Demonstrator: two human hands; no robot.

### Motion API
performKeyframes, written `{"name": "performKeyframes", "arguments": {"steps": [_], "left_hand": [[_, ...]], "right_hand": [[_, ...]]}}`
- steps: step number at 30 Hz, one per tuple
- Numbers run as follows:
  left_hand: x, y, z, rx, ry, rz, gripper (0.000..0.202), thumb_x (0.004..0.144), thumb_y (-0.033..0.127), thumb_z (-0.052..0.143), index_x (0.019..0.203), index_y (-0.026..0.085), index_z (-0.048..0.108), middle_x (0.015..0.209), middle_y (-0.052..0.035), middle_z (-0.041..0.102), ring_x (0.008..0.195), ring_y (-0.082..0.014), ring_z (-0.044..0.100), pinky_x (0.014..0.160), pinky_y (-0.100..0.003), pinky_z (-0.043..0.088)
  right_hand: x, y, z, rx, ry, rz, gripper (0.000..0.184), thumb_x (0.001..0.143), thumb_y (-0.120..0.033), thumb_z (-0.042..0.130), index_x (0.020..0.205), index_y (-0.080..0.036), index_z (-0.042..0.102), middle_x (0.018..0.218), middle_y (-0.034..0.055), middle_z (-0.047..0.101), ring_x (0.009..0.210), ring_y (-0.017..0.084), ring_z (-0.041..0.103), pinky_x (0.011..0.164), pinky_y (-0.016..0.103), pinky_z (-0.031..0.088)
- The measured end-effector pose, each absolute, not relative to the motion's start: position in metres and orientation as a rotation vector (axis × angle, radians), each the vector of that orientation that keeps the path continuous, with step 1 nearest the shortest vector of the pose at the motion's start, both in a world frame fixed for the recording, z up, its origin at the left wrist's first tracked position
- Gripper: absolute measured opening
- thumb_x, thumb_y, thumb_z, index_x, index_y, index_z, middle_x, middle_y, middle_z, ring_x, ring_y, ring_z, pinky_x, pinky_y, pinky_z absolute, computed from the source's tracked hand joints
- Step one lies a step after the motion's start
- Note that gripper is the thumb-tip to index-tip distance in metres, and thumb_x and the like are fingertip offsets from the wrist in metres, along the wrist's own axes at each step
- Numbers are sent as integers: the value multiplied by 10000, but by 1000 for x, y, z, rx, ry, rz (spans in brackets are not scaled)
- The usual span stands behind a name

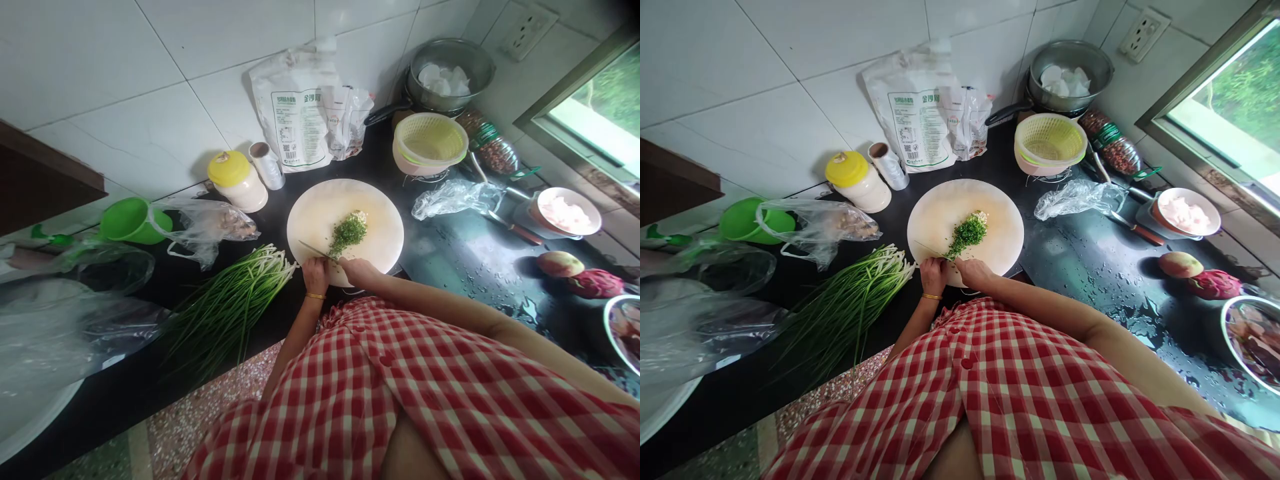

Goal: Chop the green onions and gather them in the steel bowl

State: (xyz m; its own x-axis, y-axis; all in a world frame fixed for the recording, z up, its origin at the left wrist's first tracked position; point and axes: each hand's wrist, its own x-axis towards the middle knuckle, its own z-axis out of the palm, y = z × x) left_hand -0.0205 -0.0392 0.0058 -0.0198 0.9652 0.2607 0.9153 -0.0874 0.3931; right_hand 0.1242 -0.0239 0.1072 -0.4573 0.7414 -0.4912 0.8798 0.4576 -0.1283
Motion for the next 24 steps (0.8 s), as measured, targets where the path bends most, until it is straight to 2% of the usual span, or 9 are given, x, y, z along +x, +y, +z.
{"name": "performKeyframes", "arguments": {"steps": [3, 10, 16, 24], "left_hand": [[-22, -41, 8, 2117, 2047, 738, 184, 866, 250, 475, 888, 171, 639, 783, -80, 607, 799, -225, 534, 755, -348, 387], [-22, -43, 5, 2107, 2066, 695, 192, 862, 241, 470, 819, 170, 643, 761, -90, 599, 806, -240, 531, 748, -362, 380], [-24, -47, 10, 2060, 2067, 705, 204, 867, 232, 463, 929, 177, 649, 773, -82, 606, 804, -227, 537, 757, -353, 383], [-24, -50, 10, 2064, 2100, 665, 200, 867, 259, 466, 832, 178, 646, 771, -87, 602, 820, -230, 539, 753, -353, 380]], "right_hand": [[127, -23, 108, 1364, 2359, -495, 318, 827, -93, 390, 1134, -139, 458, 910, 125, 669, 883, 229, 638, 680, 287, 451], [125, -28, 105, 1329, 2366, -515, 336, 810, -100, 409, 1141, -138, 456, 920, 127, 673, 899, 236, 633, 701, 299, 450], [129, -26, 110, 1345, 2358, -495, 313, 819, -96, 393, 1119, -142, 469, 902, 123, 674, 878, 225, 638, 677, 282, 446], [123, -30, 110, 1311, 2361, -505, 334, 834, -107, 387, 1161, -129, 451, 933, 135, 671, 914, 232, 629, 706, 295, 447]]}}
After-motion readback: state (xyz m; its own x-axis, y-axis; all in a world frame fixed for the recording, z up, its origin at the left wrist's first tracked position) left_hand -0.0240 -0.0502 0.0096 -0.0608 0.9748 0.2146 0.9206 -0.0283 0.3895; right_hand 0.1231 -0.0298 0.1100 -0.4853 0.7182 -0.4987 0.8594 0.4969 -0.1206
